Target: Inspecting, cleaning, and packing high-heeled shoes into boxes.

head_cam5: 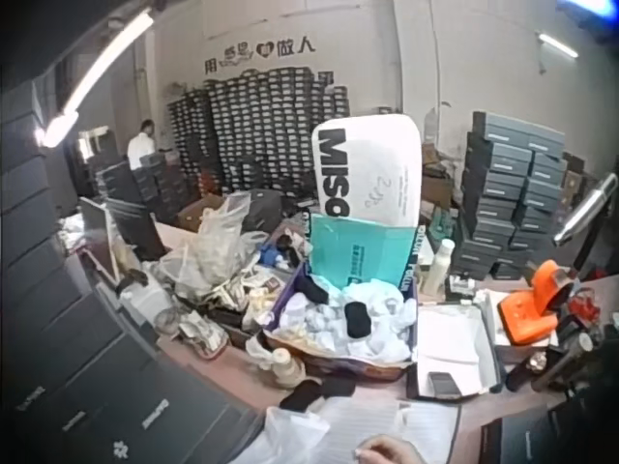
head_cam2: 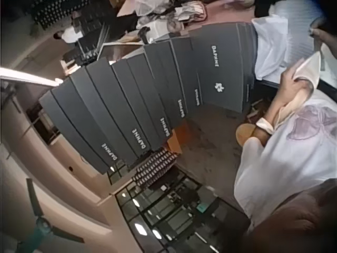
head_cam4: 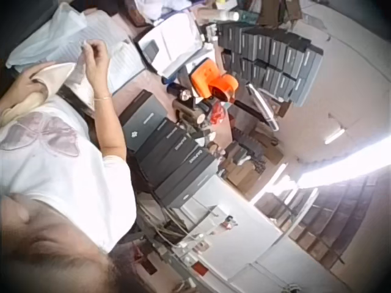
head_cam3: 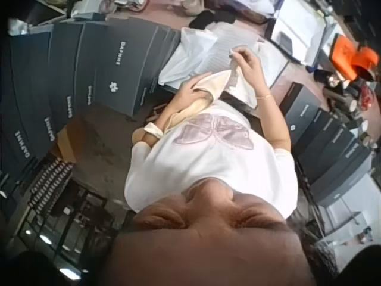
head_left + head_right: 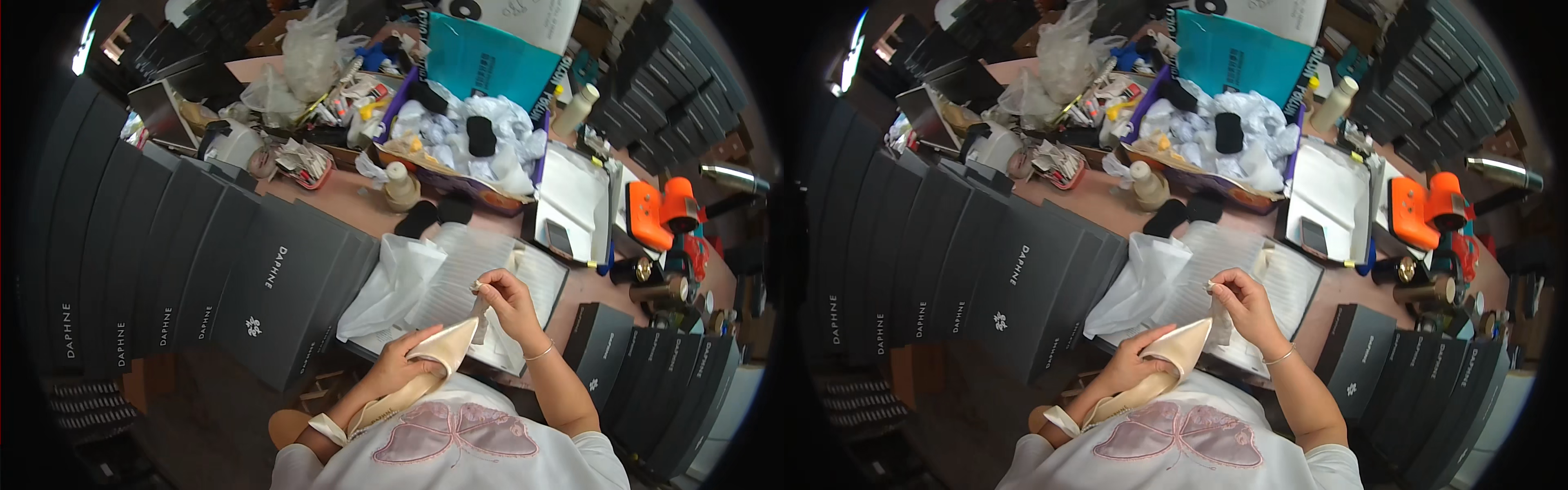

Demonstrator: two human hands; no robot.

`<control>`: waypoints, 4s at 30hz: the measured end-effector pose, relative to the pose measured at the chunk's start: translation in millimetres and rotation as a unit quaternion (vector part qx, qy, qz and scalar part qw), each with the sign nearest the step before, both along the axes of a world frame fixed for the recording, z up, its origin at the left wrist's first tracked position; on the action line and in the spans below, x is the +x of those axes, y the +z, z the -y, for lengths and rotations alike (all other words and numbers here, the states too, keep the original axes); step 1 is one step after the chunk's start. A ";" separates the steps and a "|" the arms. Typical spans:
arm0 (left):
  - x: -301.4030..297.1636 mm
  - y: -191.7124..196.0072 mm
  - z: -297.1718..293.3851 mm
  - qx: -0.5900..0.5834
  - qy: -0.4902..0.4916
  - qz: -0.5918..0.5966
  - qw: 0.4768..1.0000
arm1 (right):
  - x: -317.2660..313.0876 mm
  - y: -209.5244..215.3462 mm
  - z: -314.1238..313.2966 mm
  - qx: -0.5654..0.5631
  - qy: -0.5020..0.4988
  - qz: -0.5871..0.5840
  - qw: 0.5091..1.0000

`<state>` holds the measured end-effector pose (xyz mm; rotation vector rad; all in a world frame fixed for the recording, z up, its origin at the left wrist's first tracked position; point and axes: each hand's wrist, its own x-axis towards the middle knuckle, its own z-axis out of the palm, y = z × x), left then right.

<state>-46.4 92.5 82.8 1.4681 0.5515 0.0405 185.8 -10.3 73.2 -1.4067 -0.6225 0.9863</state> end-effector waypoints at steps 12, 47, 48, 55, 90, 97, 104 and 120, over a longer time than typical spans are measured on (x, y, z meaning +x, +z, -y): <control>-23.2 -34.3 -16.1 -0.105 0.090 0.012 0.990 | 54.3 -40.9 -233.8 0.090 0.018 0.457 0.885; -10.4 -37.7 -18.1 0.015 -0.005 0.040 0.999 | 51.1 -92.8 -244.6 0.107 -0.008 0.499 0.860; -12.6 -36.5 -15.7 -0.007 -0.002 0.034 0.999 | 44.7 -88.8 -247.8 0.099 -0.004 0.503 0.859; -9.9 -26.3 -14.7 -0.035 -0.022 0.031 0.999 | 61.7 -54.3 -260.0 0.067 0.029 0.515 0.854; 52.0 10.4 49.2 -0.027 -0.186 -0.017 0.982 | -67.7 37.4 122.0 0.013 -0.006 0.449 0.894; 47.6 8.8 49.1 -0.028 -0.192 -0.035 0.980 | -80.7 29.0 139.3 0.007 -0.012 0.436 0.900; 45.2 6.7 47.1 -0.044 -0.191 -0.028 0.980 | -79.6 36.2 129.3 0.004 0.000 0.467 0.884; 49.1 11.6 48.4 -0.081 -0.156 -0.060 0.983 | -80.5 39.9 137.0 0.020 -0.054 0.460 0.886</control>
